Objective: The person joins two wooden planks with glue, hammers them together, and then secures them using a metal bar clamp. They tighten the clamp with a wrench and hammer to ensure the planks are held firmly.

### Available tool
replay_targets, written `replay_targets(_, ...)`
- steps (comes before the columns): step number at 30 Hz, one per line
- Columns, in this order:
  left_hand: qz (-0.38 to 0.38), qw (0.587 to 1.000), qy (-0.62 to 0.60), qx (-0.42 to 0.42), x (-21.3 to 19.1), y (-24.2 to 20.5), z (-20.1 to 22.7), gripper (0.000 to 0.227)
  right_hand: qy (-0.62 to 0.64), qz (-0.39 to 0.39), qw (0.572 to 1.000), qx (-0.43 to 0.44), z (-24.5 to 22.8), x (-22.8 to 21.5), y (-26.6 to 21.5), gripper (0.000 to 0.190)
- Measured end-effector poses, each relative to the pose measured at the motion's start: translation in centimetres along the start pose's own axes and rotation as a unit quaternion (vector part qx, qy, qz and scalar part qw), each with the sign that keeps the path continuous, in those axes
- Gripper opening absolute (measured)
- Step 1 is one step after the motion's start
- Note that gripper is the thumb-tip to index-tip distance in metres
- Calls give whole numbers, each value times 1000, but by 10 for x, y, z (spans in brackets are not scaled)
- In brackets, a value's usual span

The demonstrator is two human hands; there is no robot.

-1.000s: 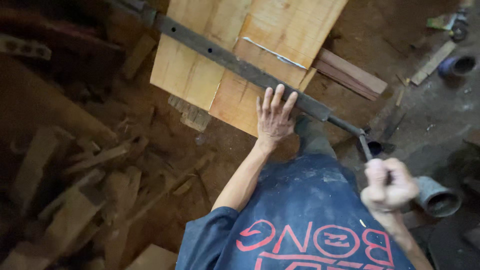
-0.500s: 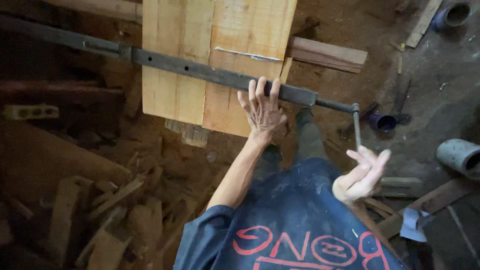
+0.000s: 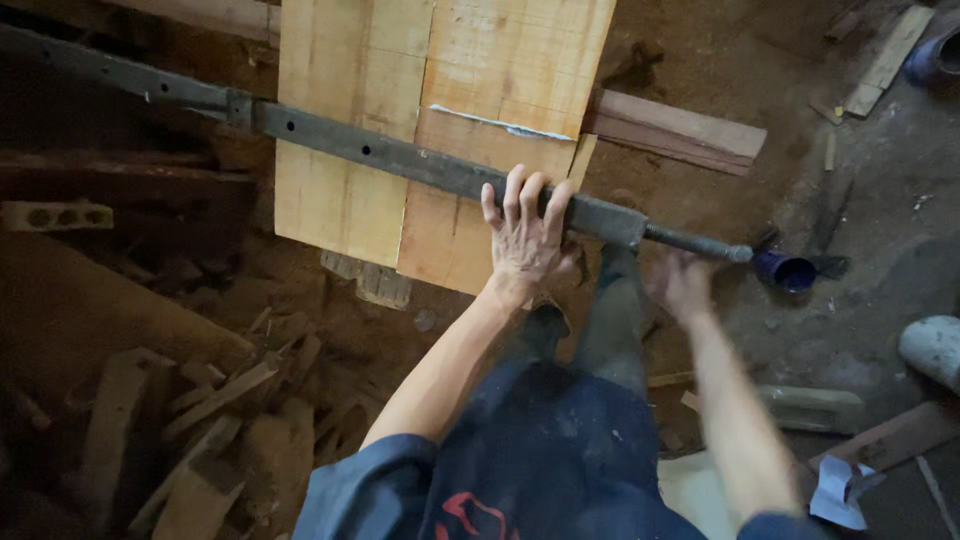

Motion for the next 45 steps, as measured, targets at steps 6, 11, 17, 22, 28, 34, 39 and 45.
replay_targets(6, -18, 999, 38, 4, -2, -2, 2, 102, 128, 48, 990, -12, -207, -91, 184, 29)
replay_targets(11, -42, 999, 25, -8, -5, -3, 4, 105, -178, -8, 969, -170, -363, -110, 65, 34)
replay_targets(17, -46, 999, 17, 0, -2, -3, -1, 101, -471, -424, 773, 35, -304, -4, -109, 50)
replay_targets(22, 17, 997, 71, 22, 8, -6, -4, 93, -39, -322, 907, 267, -208, 44, -59, 56)
replay_targets(28, 37, 996, 79, 20, 8, -4, -3, 90, 348, -221, 891, 191, -96, 144, 15, 45)
replay_targets(34, -27, 999, 40, 5, -9, 2, 2, 100, 308, -142, 924, 178, -62, 168, 27, 50)
replay_targets(39, -80, 996, 23, 26, -30, 9, 1, 108, 293, -156, 926, 176, -75, 161, 16, 53)
replay_targets(45, -142, 988, 49, 45, -48, 20, -1, 108, 319, -216, 898, 214, -105, 156, 13, 57)
Point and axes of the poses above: each hand's wrist, its own y-axis towards the middle knuckle, its own x-axis out of the palm, z = x × y, the point moved 1 cm from there along y, towards the middle knuckle, and after that the axes turned 1 degree about -y, right-handed, at the moved point
